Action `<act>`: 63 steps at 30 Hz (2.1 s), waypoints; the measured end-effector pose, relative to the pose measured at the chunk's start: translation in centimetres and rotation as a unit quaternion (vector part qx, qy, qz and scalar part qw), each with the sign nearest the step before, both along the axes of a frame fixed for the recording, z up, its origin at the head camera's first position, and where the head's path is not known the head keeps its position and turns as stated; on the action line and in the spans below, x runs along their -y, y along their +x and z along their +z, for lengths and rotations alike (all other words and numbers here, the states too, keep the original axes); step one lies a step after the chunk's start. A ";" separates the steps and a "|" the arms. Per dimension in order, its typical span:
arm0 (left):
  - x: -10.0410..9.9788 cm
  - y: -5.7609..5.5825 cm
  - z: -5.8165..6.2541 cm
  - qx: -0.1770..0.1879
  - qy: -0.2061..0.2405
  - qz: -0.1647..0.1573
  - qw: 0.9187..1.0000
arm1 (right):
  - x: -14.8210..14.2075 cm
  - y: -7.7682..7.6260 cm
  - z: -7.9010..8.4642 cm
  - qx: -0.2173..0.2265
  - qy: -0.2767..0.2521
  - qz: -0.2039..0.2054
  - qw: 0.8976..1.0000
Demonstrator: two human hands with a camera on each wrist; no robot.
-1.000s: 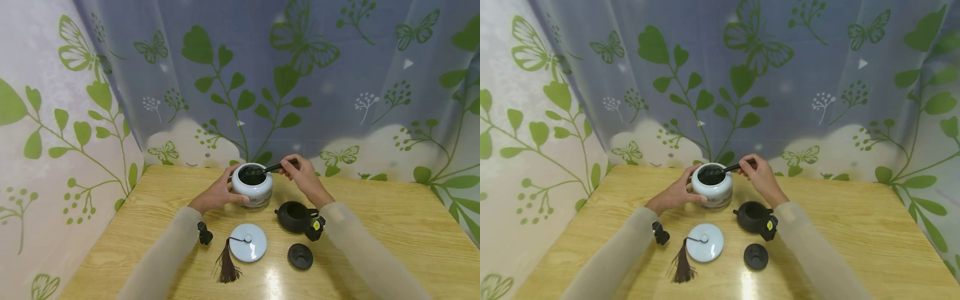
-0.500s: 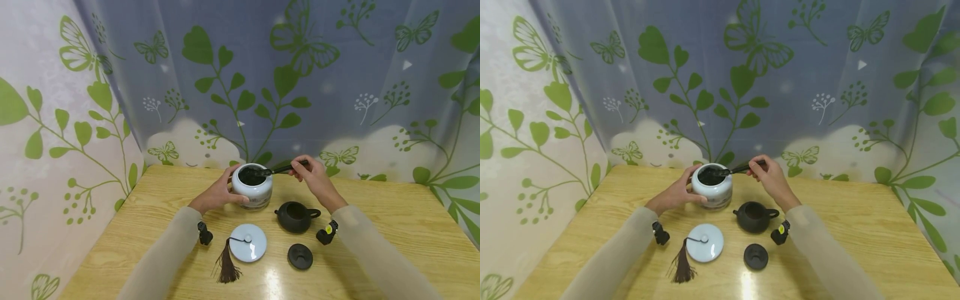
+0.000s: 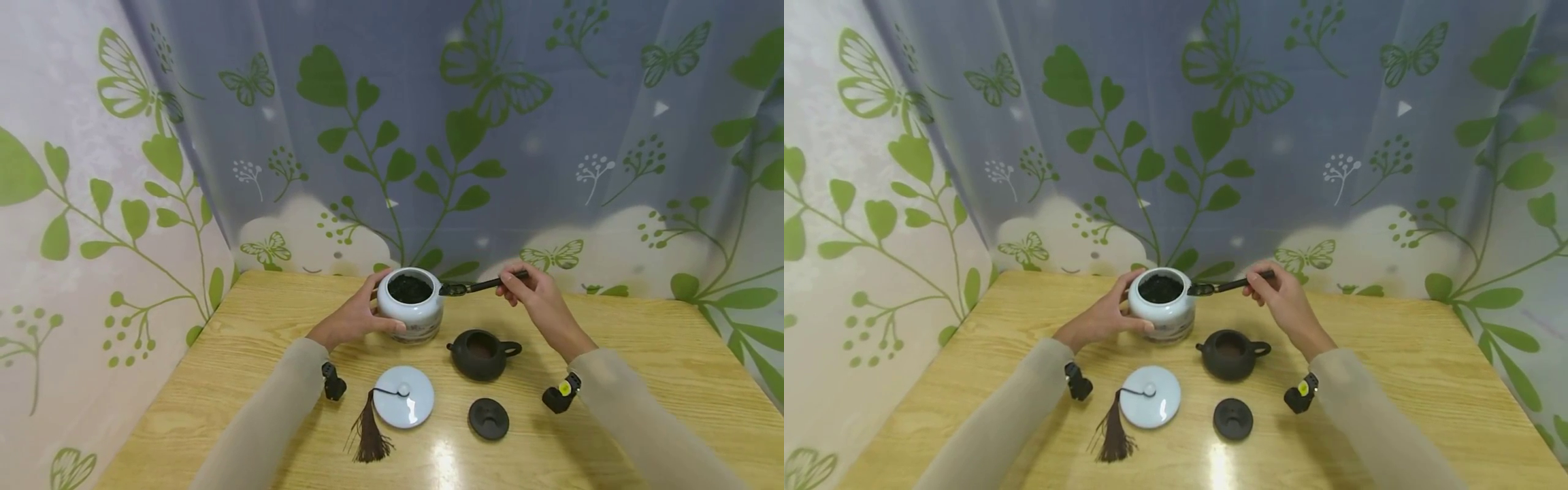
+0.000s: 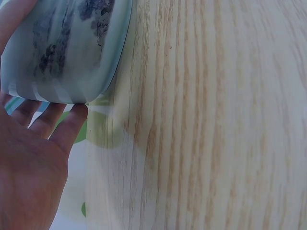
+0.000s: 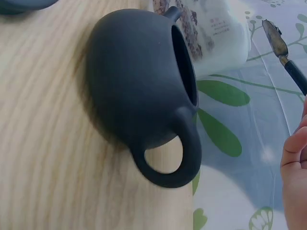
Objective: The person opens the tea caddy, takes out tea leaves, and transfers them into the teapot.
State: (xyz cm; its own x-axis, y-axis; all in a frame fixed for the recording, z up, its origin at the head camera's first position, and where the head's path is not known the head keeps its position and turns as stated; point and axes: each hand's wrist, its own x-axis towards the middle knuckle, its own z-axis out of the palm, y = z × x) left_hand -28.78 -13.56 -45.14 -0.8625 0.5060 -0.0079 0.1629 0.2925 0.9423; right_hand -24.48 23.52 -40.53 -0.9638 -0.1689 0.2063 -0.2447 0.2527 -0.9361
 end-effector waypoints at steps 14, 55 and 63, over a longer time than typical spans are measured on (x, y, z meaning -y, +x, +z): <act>-0.2 0.1 0.1 -0.003 -0.006 0.000 1.000 | -3.4 2.3 -1.1 -0.006 0.016 -0.013 1.000; -0.1 0.1 0.0 0.000 -0.008 0.002 1.000 | -5.5 5.3 -3.5 -0.052 0.137 0.005 0.989; -0.1 0.2 0.1 -0.003 -0.008 0.001 1.000 | -4.4 5.6 -3.0 -0.168 0.221 -0.004 0.961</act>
State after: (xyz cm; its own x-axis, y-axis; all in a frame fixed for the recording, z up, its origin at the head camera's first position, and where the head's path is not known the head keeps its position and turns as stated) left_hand -28.59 -13.46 -45.03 -0.8639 0.5036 -0.0115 0.1669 0.3078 0.9367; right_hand -18.91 27.89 -43.48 -0.8573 -0.3042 0.4153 -0.5102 0.6103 -0.6060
